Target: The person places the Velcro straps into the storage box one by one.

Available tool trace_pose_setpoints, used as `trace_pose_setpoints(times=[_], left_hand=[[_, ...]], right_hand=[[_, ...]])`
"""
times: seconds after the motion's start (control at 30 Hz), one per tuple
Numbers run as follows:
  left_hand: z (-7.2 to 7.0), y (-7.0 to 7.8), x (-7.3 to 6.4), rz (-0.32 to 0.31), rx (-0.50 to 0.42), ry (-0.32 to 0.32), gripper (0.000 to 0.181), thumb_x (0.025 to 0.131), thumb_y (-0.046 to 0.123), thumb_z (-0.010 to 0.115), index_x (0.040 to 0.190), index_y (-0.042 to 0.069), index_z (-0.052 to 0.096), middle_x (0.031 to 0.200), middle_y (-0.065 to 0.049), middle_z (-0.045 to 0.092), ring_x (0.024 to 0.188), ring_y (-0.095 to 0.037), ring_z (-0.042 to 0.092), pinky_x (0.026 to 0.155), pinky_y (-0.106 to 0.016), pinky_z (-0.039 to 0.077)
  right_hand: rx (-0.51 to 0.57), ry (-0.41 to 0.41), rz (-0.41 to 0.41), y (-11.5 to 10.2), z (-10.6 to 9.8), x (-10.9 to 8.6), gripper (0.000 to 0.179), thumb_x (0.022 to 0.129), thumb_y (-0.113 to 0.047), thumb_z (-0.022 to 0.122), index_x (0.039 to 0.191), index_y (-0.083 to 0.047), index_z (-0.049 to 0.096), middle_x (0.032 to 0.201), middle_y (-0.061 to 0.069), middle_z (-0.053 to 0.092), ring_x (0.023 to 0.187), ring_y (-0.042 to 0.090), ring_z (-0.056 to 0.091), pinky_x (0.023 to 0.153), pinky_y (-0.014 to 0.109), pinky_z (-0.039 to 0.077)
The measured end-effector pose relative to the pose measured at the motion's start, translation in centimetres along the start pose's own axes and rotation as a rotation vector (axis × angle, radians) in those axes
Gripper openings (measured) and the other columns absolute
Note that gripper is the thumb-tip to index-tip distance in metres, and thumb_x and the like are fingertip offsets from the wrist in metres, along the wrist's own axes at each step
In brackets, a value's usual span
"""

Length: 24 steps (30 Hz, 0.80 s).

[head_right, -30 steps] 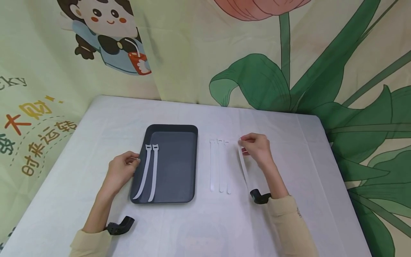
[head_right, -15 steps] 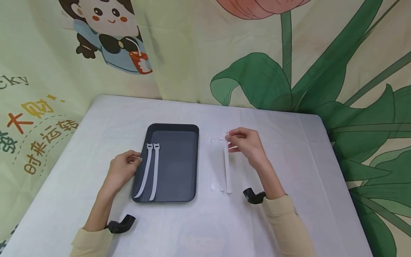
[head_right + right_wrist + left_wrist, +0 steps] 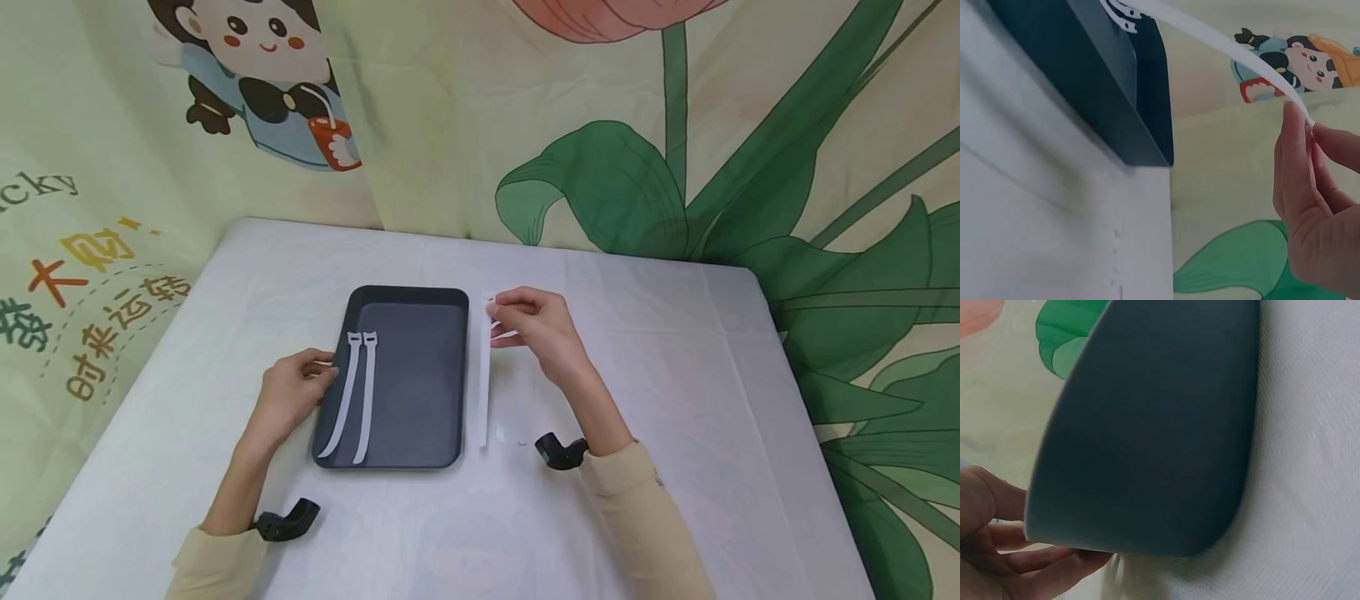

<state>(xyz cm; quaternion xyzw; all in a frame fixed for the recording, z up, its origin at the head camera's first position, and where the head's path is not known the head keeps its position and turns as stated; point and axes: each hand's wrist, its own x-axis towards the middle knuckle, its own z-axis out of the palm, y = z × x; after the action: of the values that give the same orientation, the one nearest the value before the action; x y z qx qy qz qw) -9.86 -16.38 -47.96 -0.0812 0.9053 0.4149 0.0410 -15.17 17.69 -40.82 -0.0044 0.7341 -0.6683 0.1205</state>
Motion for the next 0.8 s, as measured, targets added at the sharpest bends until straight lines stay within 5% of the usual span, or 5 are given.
trace_pose_setpoints(times=[0.53,0.8], left_hand=[[-0.3,0.1,-0.3,-0.066,-0.024,-0.035,0.039,0.099,0.007,0.061,0.135,-0.008,0.062,0.114,-0.028,0.071,0.088,-0.028,0.068,0.065,-0.028,0.051],[-0.4,-0.2,-0.3,-0.045,-0.020,-0.023,0.038,0.099,0.006,0.061,0.133,-0.009,0.063,0.112,-0.028,0.072,0.088,-0.029,0.069,0.065,-0.028,0.052]], right_hand=[[0.110,-0.092,0.019,0.0,5.4,1.3,0.021,0.094,-0.009,0.073,0.110,0.005,0.068,0.088,0.009,0.072,0.075,0.021,0.069,0.075,0.041,0.063],[0.121,-0.130,0.065,1.2,8.4,2.0,0.019,0.095,-0.006,0.071,0.110,0.004,0.068,0.092,0.011,0.072,0.075,0.021,0.069,0.074,0.042,0.063]])
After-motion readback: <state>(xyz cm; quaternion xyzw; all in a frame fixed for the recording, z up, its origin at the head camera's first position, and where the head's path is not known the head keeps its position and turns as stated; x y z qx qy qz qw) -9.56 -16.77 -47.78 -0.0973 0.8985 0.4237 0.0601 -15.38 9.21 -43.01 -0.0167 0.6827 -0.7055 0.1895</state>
